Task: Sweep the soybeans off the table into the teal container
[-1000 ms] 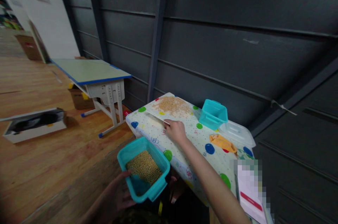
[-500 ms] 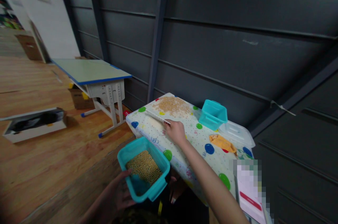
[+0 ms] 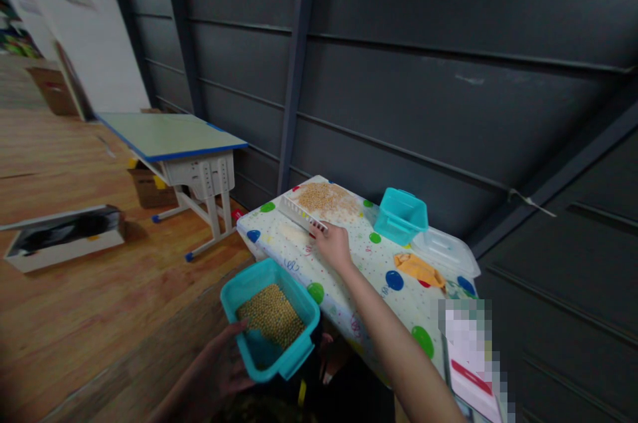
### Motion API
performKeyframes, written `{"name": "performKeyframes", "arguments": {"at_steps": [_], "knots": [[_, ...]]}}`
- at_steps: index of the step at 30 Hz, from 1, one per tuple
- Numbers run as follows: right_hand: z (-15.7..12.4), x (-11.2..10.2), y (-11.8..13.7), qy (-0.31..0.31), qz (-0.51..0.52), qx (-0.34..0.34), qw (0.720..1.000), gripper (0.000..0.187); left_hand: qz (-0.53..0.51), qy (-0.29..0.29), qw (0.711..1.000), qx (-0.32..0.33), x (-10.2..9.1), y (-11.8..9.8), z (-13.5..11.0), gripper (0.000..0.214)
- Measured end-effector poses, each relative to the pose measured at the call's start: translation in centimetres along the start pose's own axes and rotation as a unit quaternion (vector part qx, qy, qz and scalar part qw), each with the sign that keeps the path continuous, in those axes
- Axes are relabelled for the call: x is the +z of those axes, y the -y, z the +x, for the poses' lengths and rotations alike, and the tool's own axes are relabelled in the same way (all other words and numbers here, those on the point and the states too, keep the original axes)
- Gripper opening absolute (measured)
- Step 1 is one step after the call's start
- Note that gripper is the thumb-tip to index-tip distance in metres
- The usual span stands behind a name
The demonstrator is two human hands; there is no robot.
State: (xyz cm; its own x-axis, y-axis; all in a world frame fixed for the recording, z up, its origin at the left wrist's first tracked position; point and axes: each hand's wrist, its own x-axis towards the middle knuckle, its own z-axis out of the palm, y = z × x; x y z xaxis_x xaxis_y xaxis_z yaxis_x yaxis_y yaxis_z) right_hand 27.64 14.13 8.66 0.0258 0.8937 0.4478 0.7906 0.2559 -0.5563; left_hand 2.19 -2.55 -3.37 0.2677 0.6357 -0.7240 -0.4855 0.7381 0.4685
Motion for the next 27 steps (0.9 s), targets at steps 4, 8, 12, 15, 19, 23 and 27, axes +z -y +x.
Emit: {"name": "performKeyframes", "arguments": {"at_steps": [4, 8, 12, 15, 19, 23, 27], "knots": [[0.3, -0.3, -1.3, -0.052, 0.112, 0.069, 0.99, 0.044, -0.008, -0.021, 1.0, 0.007, 0.3, -0.1, -0.1, 0.042], [0.1, -0.8, -2.0, -0.054, 0.185, 0.09, 0.977, 0.036, -0.006, -0.017, 1.0, 0.0, 0.7, -0.3, -0.4, 0.038], [-0.1, -1.9, -2.2, -0.079, 0.186, 0.094, 0.975, 0.035, -0.017, -0.016, 1.0, 0.0, 0.7, -0.4, -0.8, 0.037], [-0.5, -3.2, -2.7, -0.121, 0.127, 0.082, 0.981, 0.038, -0.024, -0.018, 1.0, 0.002, 0.6, -0.4, -0.9, 0.035], [-2.1, -4.6, -2.8, -0.123, -0.041, 0.056, 0.99, 0.043, -0.031, -0.023, 0.999, 0.003, 0.7, -0.6, -1.0, 0.034], [-3.7, -4.3, -1.7, -0.061, -0.146, 0.018, 0.987, 0.036, -0.017, -0.03, 0.999, -0.001, 1.3, -0.7, -1.6, 0.037], [-4.1, -3.2, -0.1, 0.001, -0.223, 0.017, 0.975, 0.029, -0.015, -0.029, 0.999, 0.007, 1.4, -0.6, -1.8, 0.04]]}}
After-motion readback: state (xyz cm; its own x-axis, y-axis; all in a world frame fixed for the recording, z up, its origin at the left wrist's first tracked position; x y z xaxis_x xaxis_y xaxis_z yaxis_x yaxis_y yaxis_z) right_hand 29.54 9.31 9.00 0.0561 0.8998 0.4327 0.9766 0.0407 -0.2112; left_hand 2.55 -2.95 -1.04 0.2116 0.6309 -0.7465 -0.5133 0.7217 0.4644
